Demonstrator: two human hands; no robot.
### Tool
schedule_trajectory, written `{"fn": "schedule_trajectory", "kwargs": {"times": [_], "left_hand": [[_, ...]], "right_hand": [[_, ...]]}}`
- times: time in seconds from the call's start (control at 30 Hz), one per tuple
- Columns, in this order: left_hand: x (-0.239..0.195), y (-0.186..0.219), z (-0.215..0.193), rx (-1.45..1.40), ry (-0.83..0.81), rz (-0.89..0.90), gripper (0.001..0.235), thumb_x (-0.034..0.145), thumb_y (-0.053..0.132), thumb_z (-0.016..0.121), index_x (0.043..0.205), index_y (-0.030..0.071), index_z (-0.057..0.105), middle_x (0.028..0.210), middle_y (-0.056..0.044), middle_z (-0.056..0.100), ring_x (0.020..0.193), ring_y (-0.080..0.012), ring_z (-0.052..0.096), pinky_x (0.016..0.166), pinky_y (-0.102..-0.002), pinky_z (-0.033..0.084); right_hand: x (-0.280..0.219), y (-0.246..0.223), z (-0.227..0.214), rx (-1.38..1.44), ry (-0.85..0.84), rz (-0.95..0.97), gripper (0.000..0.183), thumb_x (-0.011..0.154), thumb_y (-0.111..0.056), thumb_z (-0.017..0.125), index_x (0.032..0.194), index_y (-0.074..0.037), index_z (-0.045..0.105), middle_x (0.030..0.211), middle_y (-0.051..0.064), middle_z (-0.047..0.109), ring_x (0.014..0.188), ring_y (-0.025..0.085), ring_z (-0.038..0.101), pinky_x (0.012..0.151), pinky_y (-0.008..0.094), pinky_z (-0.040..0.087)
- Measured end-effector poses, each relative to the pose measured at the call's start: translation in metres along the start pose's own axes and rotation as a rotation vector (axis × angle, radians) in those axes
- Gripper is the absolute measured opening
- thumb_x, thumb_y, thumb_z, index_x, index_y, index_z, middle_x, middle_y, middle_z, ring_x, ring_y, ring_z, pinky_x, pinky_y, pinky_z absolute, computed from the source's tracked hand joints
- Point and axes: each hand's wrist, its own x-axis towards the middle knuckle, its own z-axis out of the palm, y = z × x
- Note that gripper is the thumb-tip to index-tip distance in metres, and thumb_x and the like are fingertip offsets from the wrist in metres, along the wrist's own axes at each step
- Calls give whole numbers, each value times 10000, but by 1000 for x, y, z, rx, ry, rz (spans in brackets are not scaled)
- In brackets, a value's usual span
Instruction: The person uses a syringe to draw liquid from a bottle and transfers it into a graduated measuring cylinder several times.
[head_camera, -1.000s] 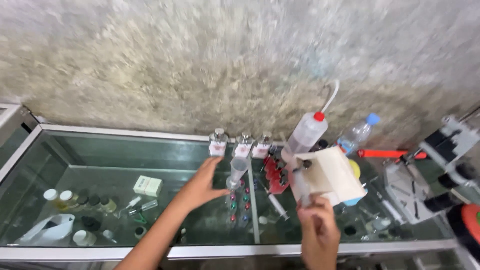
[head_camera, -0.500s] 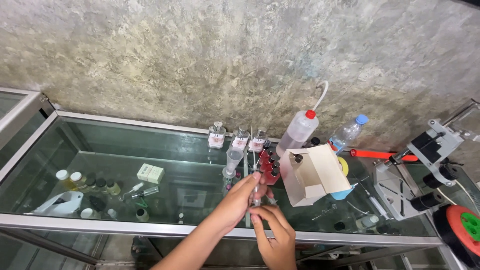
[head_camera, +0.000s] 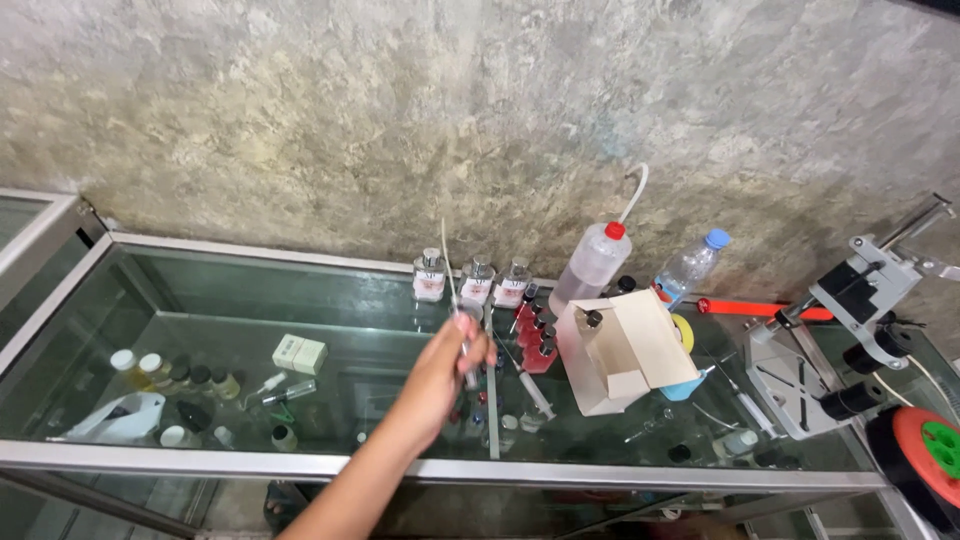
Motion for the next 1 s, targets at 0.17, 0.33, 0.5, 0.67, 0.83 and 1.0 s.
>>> {"fn": "schedule_trajectory", "kwargs": {"times": [0.17, 0.33, 0.5, 0.67, 0.83, 1.0], "left_hand": [[-12, 6, 15, -211, 12, -80, 341, 1092, 406, 381, 892, 149, 482, 689, 13, 370, 783, -187, 527, 911, -304, 401], [-6, 6, 23, -237, -17, -106, 340, 1056, 438, 449, 915, 151, 562, 670, 25, 458, 761, -173, 528, 962, -352, 444], [-6, 19, 52, -165, -86, -233, 288, 1028, 348, 488, 1117, 119, 638, 1130, -87, 738, 1087, -165, 651, 931, -277, 486], [-4, 16, 55, -272, -15, -345, 308, 1044, 408, 510, 1093, 114, 589, 876, -36, 617, 862, -128, 580, 762, -250, 426], [12, -2, 53, -322, -28, -284, 311, 1052, 410, 506, 1112, 113, 575, 799, -23, 486, 960, -140, 613, 685, -223, 380], [33, -14, 34, -334, -233, -185, 368, 1098, 401, 436, 914, 119, 585, 586, 102, 456, 629, -99, 575, 865, -300, 582]], "right_hand": [[-11, 18, -19, -289, 23, 162, 365, 863, -377, 595, 1194, -374, 748, 1247, -165, 764, 1024, 48, 718, 902, 247, 544], [-17, 34, -29, -592, 76, 309, 370, 851, -467, 503, 1122, -493, 754, 1183, -248, 761, 1010, -9, 724, 864, 214, 543], [29, 47, 59, -74, 540, -380, 245, 849, -143, 799, 1085, -74, 809, 1159, 88, 716, 1094, 205, 701, 981, 306, 520], [36, 56, 83, -102, 811, -344, 109, 905, -126, 723, 992, -62, 728, 1051, 90, 725, 981, 216, 713, 887, 342, 554], [37, 41, 70, -130, 800, -345, 112, 884, -73, 745, 991, -49, 720, 980, 90, 750, 898, 192, 728, 822, 325, 587], [39, 45, 77, -54, 656, -503, 123, 832, -50, 794, 930, -95, 737, 832, 34, 742, 719, 132, 709, 671, 246, 547]]}}
